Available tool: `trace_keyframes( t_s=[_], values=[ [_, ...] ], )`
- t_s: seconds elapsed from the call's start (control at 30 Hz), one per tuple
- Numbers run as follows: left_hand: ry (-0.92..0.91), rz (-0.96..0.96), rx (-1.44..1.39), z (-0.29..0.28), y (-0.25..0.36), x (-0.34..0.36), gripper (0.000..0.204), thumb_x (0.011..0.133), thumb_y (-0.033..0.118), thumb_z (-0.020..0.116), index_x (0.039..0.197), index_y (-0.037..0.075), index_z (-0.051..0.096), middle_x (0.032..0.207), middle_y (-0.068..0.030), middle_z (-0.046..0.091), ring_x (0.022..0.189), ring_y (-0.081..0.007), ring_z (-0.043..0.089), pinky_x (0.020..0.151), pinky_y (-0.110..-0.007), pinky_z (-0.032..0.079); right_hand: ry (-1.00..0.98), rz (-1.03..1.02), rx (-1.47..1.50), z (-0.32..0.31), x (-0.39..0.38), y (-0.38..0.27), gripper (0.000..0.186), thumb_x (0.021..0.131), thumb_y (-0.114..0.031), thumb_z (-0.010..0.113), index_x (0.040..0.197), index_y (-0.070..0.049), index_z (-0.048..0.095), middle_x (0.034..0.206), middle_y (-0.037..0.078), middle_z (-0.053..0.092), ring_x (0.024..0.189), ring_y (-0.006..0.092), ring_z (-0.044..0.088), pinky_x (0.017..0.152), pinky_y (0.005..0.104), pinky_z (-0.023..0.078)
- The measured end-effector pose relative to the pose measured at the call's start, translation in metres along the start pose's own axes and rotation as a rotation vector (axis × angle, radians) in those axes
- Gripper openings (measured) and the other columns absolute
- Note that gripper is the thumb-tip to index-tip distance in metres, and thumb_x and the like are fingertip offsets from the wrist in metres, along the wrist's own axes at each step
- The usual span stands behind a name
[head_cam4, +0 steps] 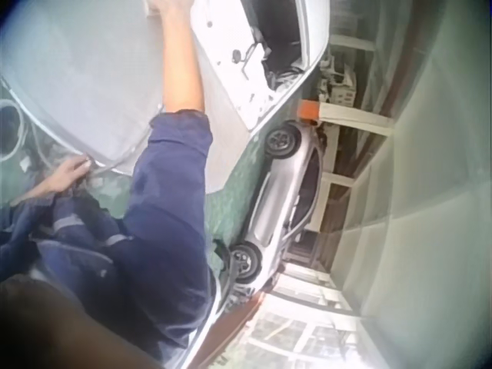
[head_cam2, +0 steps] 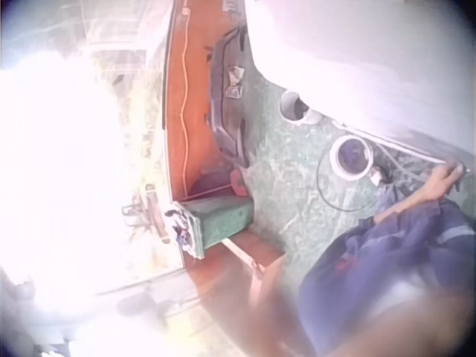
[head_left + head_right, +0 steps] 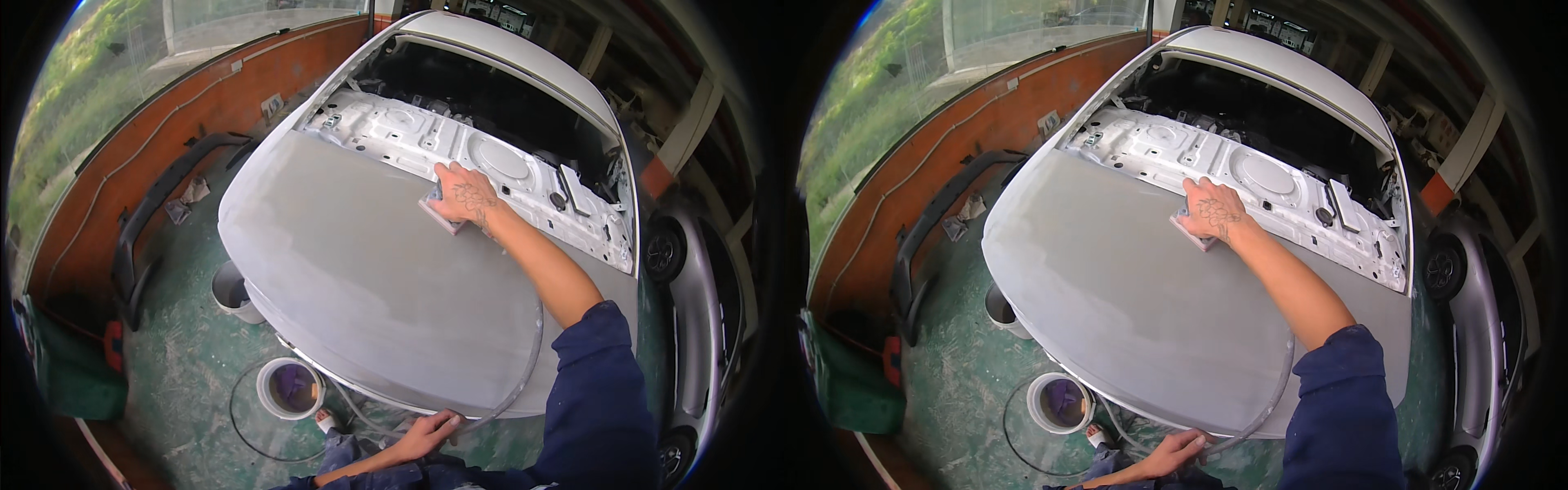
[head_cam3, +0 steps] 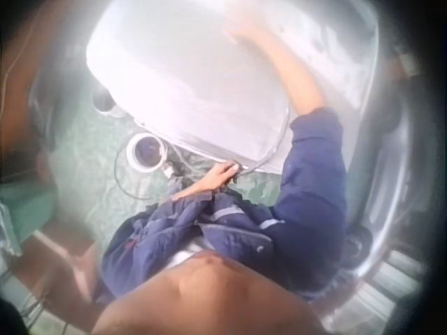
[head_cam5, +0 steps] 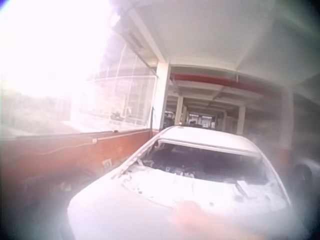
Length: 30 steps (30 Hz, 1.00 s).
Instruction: The person sands the surface of a white car hood using a sanding block. The hood is detached and resting on a stand. The person moves the sanding block across the hood in various directions to smooth the surface.
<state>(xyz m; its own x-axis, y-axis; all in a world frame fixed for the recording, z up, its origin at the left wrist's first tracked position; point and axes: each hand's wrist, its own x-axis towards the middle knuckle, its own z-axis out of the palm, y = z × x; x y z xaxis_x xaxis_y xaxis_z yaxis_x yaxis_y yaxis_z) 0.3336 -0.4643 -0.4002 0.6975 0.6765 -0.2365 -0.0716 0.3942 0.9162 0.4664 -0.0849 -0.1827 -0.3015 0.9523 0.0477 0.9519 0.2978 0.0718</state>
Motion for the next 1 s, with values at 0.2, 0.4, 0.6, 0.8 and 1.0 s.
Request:
trace_keyframes(
  t_s=[0.2, 0.4, 0.6, 0.8, 1.0],
  values=[
    [-0.122, 0.067, 0.045, 0.01, -0.045, -0.006, 0.045, 0.117, 0.041, 0.042, 0.127, 0.006, 0.067, 0.083, -0.0035, 0.065, 0.079, -0.0147, 0.061, 0.08, -0.029, 0.049, 0.045, 0.011, -0.023, 0.006, 0.067, -0.056, 0.054, 0.088, -0.038, 0.076, 0.128, -0.004, 0.062, 0.125, 0.021, 0.067, 0.111, 0.0409, 0.072, 0.094, 0.0498, 0.061],
    [0.058, 0.113, 0.005, 0.002, -0.052, -0.008, 0.037, 0.115, 0.038, 0.048, 0.112, 0.005, 0.066, 0.079, -0.0027, 0.064, 0.074, -0.012, 0.059, 0.073, -0.029, 0.047, 0.04, 0.074, -0.043, 0.004, 0.093, -0.07, 0.053, 0.09, -0.038, 0.075, 0.131, -0.006, 0.061, 0.126, 0.02, 0.068, 0.115, 0.0422, 0.071, 0.097, 0.0511, 0.059],
    [0.181, 0.167, 0.078, -0.008, -0.02, -0.022, 0.04, 0.114, 0.038, 0.052, 0.095, 0.004, 0.064, 0.067, -0.0046, 0.06, 0.06, -0.0143, 0.054, 0.061, -0.033, 0.046, -0.005, 0.105, -0.088, -0.003, 0.063, -0.043, 0.049, 0.084, -0.027, 0.071, 0.126, -0.004, 0.066, 0.123, 0.023, 0.07, 0.114, 0.0406, 0.072, 0.09, 0.0509, 0.063],
    [0.177, 0.172, 0.072, -0.005, -0.032, -0.024, 0.04, 0.114, 0.038, 0.052, 0.098, 0.004, 0.064, 0.065, -0.0037, 0.058, 0.06, -0.0134, 0.052, 0.061, -0.032, 0.045, 0.006, 0.113, -0.099, -0.005, 0.073, -0.054, 0.047, 0.082, -0.024, 0.071, 0.124, -0.004, 0.066, 0.123, 0.023, 0.071, 0.115, 0.0399, 0.072, 0.096, 0.0496, 0.061],
    [0.256, 0.168, 0.004, 0.003, -0.03, -0.02, 0.039, 0.112, 0.042, 0.055, 0.109, 0.006, 0.068, 0.069, -0.0022, 0.063, 0.06, -0.0106, 0.054, 0.061, -0.03, 0.047, 0.034, 0.125, -0.117, -0.012, 0.099, -0.074, 0.052, 0.077, -0.016, 0.07, 0.127, -0.004, 0.066, 0.126, 0.021, 0.07, 0.115, 0.0386, 0.073, 0.093, 0.0478, 0.062]
  ],
)
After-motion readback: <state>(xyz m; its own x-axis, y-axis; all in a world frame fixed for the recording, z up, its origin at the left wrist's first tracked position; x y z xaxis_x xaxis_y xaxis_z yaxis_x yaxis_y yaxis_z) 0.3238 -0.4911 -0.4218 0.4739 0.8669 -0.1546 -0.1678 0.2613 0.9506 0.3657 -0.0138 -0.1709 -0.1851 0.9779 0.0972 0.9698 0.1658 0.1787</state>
